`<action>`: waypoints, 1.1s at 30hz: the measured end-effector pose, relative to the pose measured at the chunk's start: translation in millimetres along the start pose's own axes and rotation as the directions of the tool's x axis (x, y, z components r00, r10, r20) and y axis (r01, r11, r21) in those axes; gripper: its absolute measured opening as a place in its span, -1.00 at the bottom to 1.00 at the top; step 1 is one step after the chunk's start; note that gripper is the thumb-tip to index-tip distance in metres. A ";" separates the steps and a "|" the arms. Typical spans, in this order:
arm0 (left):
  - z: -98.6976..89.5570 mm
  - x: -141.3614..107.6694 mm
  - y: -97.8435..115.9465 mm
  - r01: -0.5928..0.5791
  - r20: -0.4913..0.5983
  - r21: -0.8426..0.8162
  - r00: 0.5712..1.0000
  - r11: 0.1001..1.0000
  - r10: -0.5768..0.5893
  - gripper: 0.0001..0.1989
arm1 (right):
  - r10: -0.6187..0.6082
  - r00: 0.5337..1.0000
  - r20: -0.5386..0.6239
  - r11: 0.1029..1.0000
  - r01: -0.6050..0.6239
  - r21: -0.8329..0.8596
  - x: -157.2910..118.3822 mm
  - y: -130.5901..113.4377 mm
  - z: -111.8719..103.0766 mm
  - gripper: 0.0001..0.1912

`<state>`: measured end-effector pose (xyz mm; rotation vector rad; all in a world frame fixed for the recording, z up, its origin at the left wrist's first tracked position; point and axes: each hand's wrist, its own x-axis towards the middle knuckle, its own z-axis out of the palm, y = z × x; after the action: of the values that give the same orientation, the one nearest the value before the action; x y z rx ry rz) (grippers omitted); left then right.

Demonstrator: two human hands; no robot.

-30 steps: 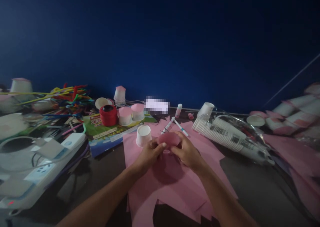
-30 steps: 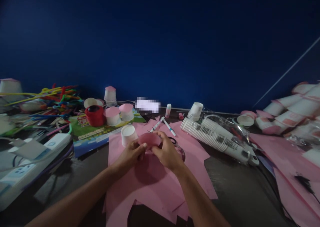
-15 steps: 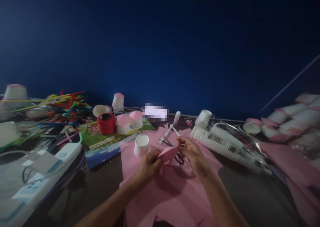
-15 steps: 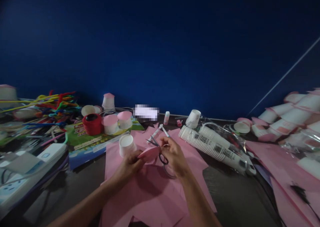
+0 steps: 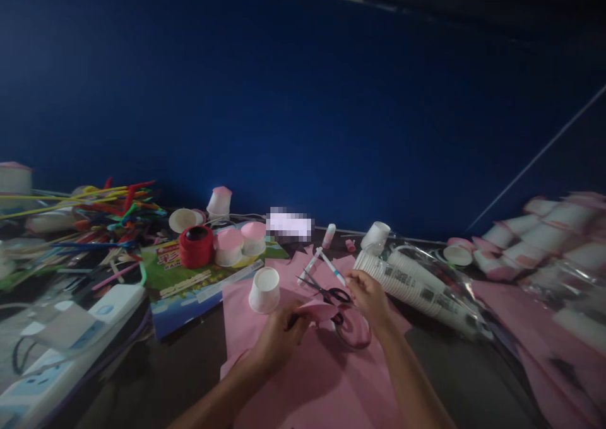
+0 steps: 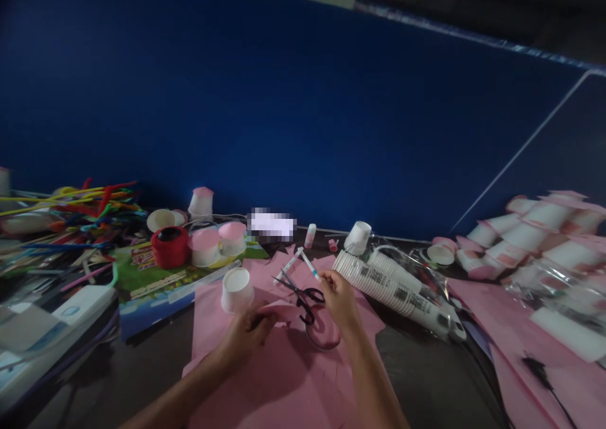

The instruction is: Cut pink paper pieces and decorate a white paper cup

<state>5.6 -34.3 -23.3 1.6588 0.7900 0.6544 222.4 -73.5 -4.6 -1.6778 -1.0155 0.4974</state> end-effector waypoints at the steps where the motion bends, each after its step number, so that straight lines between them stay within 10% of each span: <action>1: -0.7 0.1 0.4 0.002 -0.007 0.003 1.000 1.000 -0.001 -0.75 | -0.010 1.000 -0.005 1.000 0.010 -0.013 0.1 -0.9 0.1 -0.67; 16: -5.7 5.3 3.6 0.005 -0.078 0.033 0.997 0.999 -0.003 -0.74 | -0.027 0.997 0.079 0.911 0.056 -0.408 13.9 -17.5 -22.3 -0.75; 33: 0.3 5.1 0.1 0.197 0.044 -0.245 0.980 0.949 -0.192 -0.52 | 0.090 0.980 -0.180 0.893 -0.159 -0.421 121.1 2.3 73.3 -0.77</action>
<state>9.0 -30.5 -23.2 1.3383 0.8106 0.5717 235.5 67.2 -13.2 -2.1551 -0.9517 0.2224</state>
